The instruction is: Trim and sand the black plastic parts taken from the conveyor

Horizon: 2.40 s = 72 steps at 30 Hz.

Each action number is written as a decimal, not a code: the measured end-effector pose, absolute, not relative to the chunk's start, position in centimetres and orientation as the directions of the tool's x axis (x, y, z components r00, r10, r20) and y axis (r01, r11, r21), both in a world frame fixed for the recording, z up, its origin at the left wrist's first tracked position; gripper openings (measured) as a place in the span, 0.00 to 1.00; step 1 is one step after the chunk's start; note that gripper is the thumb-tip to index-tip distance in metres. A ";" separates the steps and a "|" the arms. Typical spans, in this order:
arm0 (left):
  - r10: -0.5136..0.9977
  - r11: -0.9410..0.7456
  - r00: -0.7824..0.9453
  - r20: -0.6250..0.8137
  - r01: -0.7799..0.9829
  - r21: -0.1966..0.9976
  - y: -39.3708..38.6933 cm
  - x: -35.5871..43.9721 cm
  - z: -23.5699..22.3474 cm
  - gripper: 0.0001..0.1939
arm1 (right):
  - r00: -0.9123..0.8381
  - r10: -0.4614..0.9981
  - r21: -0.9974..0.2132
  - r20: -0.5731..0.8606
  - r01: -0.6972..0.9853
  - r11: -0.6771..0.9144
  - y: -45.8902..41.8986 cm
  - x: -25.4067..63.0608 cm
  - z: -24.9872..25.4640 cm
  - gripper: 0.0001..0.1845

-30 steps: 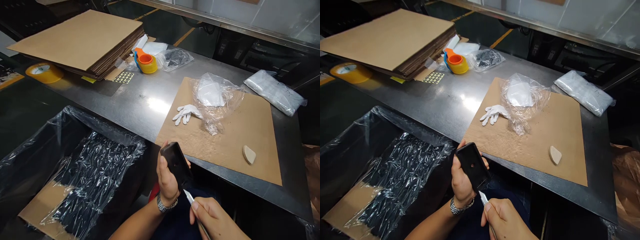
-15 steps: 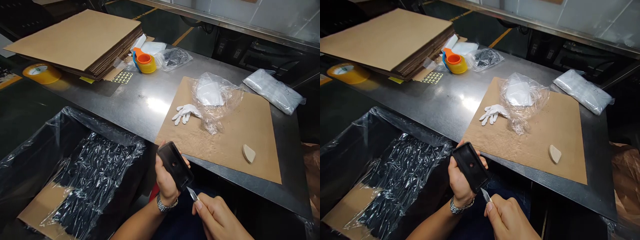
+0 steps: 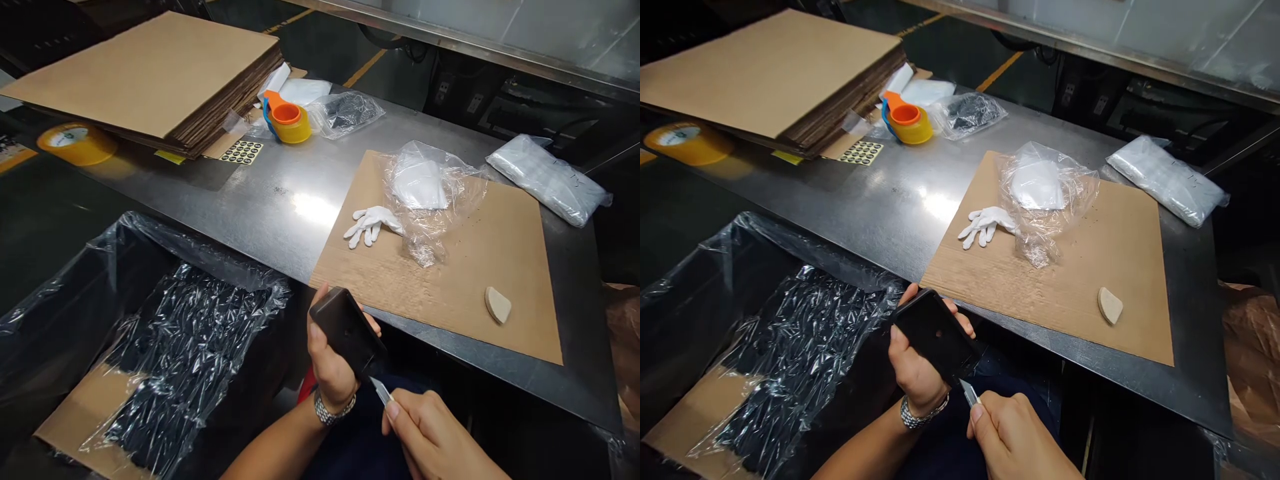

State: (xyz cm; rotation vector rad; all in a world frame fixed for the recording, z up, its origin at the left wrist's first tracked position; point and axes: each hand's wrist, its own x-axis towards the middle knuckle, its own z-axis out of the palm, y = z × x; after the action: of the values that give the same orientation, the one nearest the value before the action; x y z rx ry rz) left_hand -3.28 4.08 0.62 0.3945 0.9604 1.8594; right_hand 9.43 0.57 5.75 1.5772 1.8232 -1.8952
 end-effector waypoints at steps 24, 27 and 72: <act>0.811 -0.311 -0.563 -0.160 -0.645 0.698 4.4 -3.1 1.1 0.19 | -0.531 0.836 -0.533 -0.139 0.751 0.389 -1.4 9.7 4.2 0.13; 0.790 -0.334 -0.594 -0.155 -0.627 0.703 4.4 -3.1 1.4 0.19 | -0.569 0.800 -0.269 0.190 0.753 0.600 -2.2 9.5 3.2 0.10; 0.780 -0.226 -0.595 -0.197 -0.560 0.797 4.2 -2.6 1.4 0.21 | -0.554 0.776 0.138 0.300 0.831 0.539 -2.5 8.9 3.0 0.16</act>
State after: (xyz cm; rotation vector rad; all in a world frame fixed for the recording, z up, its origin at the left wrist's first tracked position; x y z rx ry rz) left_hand -2.56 4.17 1.42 0.3062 1.1126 1.9265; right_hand 8.91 -2.55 3.02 1.5506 2.9306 0.4483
